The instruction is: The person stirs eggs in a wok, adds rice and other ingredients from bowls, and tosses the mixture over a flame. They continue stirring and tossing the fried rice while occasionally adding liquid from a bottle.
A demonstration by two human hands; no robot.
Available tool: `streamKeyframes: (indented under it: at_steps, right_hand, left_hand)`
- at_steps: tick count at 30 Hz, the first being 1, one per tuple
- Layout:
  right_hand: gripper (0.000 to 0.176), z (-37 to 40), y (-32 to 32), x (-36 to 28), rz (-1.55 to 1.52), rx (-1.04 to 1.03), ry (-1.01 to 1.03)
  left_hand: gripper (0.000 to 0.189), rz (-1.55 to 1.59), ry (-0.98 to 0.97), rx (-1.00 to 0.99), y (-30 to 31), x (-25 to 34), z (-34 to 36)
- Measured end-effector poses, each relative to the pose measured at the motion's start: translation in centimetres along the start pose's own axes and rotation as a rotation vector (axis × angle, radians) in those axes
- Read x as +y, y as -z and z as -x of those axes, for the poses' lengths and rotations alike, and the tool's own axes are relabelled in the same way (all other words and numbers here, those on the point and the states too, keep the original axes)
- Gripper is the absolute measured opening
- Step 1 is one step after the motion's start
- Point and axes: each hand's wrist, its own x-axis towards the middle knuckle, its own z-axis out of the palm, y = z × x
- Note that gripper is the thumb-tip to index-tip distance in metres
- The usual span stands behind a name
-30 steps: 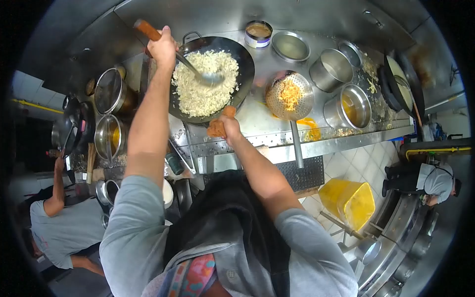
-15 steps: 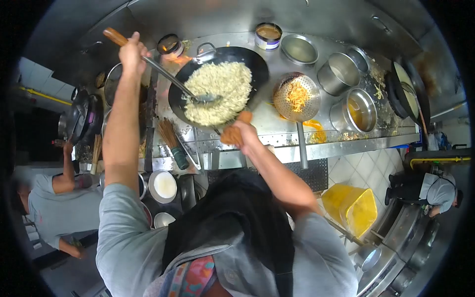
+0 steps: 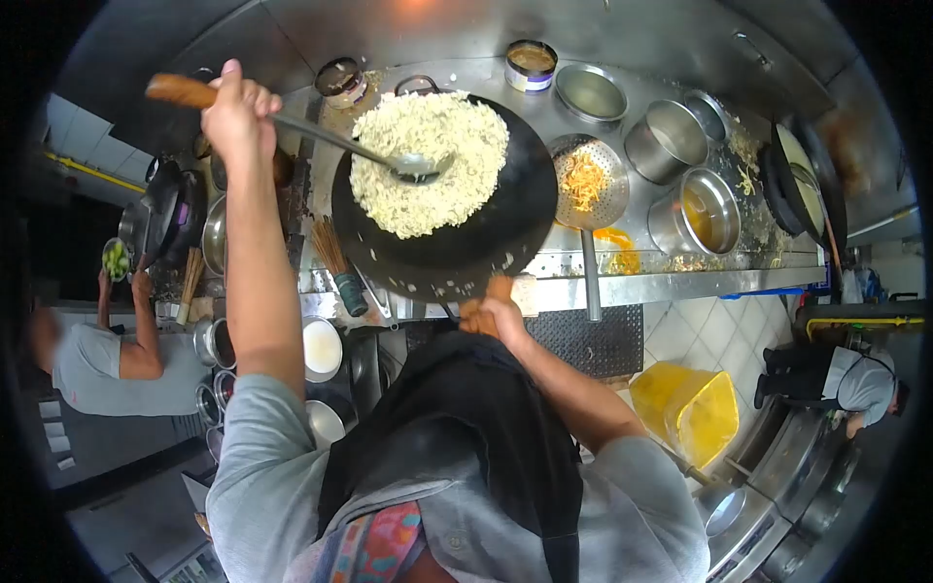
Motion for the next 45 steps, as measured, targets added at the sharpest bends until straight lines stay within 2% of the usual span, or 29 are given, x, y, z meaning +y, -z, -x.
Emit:
streamKeyframes:
  at_steps: [1,2,3,4,5,7,10,13,15,16,17,19,20,21,22,23,24,25,26,27,29,31,32,33,35,37,39,41,45]
  right_hand:
    - [0.033,-1.2,0.5,-0.9,-0.007,-0.156,-0.032]
    - [0.028,-0.1,-8.3,-4.5,0.029,0.224,-0.009]
    - [0.027,-5.3,-6.6,-4.1,0.048,0.16,-0.023]
    - [0.029,-6.5,-9.3,-6.2,0.186,0.263,-0.054]
    - [0.029,-7.0,-10.7,-6.5,0.213,0.291,-0.038]
    - [0.02,-5.4,-8.8,-4.0,0.155,0.286,0.037]
    - [0.026,1.1,-3.5,-1.0,0.057,0.162,-0.021]
    - [0.037,1.6,-3.5,-2.2,0.047,0.144,-0.043]
    - [0.03,-1.0,-10.6,-5.7,-0.069,0.191,-0.037]
    - [0.023,-5.9,-9.3,-5.3,0.067,0.257,-0.053]
    - [0.027,-6.6,-10.7,-6.1,0.264,0.311,-0.087]
    - [0.031,-7.2,-8.2,-3.6,0.24,0.24,-0.033]
    - [0.029,-4.4,-8.2,-3.4,0.17,0.211,-0.045]
    - [0.027,-1.1,-8.0,-3.6,0.104,0.178,-0.057]
    - [0.03,-0.3,-4.1,-2.2,0.095,0.108,-0.057]
    - [0.034,-0.6,-0.9,-0.8,0.079,0.039,-0.058]
    - [0.034,-0.8,-1.2,-1.2,0.08,0.037,-0.055]
    - [0.034,-0.7,-1.7,-1.4,0.056,0.042,-0.032]
    - [0.034,-0.3,-2.7,-1.9,0.033,0.049,-0.009]
    - [0.029,-0.5,-6.6,-3.7,0.009,0.195,-0.002]
    - [0.022,-6.0,-6.7,-4.7,0.105,0.244,0.032]
    - [0.021,-9.0,-7.4,-6.4,0.161,0.272,-0.01]
    - [0.021,-10.2,-7.6,-7.0,0.232,0.299,-0.069]
    - [0.021,-11.3,-7.5,-7.2,0.236,0.291,-0.073]
    - [0.02,-13.8,-7.1,-6.9,0.222,0.296,-0.07]
    - [0.023,-15.9,-6.3,-6.3,0.242,0.255,-0.101]
    - [0.012,-16.9,-5.7,-5.9,0.266,0.251,-0.114]
    - [0.013,-17.2,-6.0,-6.0,0.268,0.249,-0.098]
    - [0.014,-16.4,-6.1,-5.7,0.238,0.261,-0.071]
  left_hand:
    - [0.03,0.018,-0.03,-0.049,-0.1,0.8,1.8]
    - [0.03,-0.16,-0.101,-0.012,-0.8,0.0,4.3]
    - [0.03,-0.333,-0.177,0.02,-1.9,-1.8,6.8]
    - [0.029,-0.404,-0.147,0.038,-2.4,-5.3,8.2]
    - [0.029,-0.324,-0.217,0.045,-2.3,-8.6,8.2]
    - [0.03,-0.61,-0.27,0.164,0.2,-12.4,3.6]
    - [0.035,-0.173,-0.147,0.148,-1.0,-3.6,3.1]
    - [0.041,0.008,-0.13,-0.085,0.6,2.0,6.7]
    - [0.036,-0.281,-0.234,0.082,-0.7,0.1,11.4]
    - [0.037,-0.305,-0.19,0.127,-1.7,-2.5,12.7]
    - [0.038,-0.331,-0.149,0.173,-1.9,-5.3,13.1]
    - [0.034,-0.334,-0.093,0.032,0.1,-8.8,10.7]
    - [0.032,-0.386,-0.12,-0.164,1.4,-8.8,9.8]
    - [0.03,-0.669,-0.111,-0.38,2.9,-7.3,10.0]
    - [0.022,-0.645,-0.126,-0.638,2.6,-3.8,11.7]
    - [0.011,-0.44,0.143,-0.869,4.6,-2.0,13.3]
    - [0.012,-0.539,0.319,-0.851,4.8,0.3,16.6]
    - [0.019,-1.015,-0.479,-1.283,4.9,2.1,17.7]
    - [0.023,-1.083,-0.421,-1.333,5.6,3.0,20.2]
    - [0.026,-1.154,-0.306,-1.372,6.6,3.3,21.9]
    - [0.026,-1.205,-0.237,-1.38,9.8,2.5,23.6]
    - [0.029,-1.118,0.107,-1.159,13.9,-0.4,24.5]
    - [0.039,-1.006,0.268,-1.022,15.4,-1.8,24.6]
    - [0.039,-1.012,0.267,-1.013,16.1,-3.3,25.0]
    - [0.051,-1.108,0.284,-0.73,15.9,-6.1,25.1]
    - [0.06,-1.524,0.573,-0.698,13.2,-8.0,23.4]
    - [0.06,-1.563,0.617,-0.664,13.8,-10.8,22.0]
    - [0.06,-1.6,0.645,-0.641,13.7,-13.5,20.1]
    - [0.06,-1.36,0.462,-0.575,13.3,-19.9,18.0]
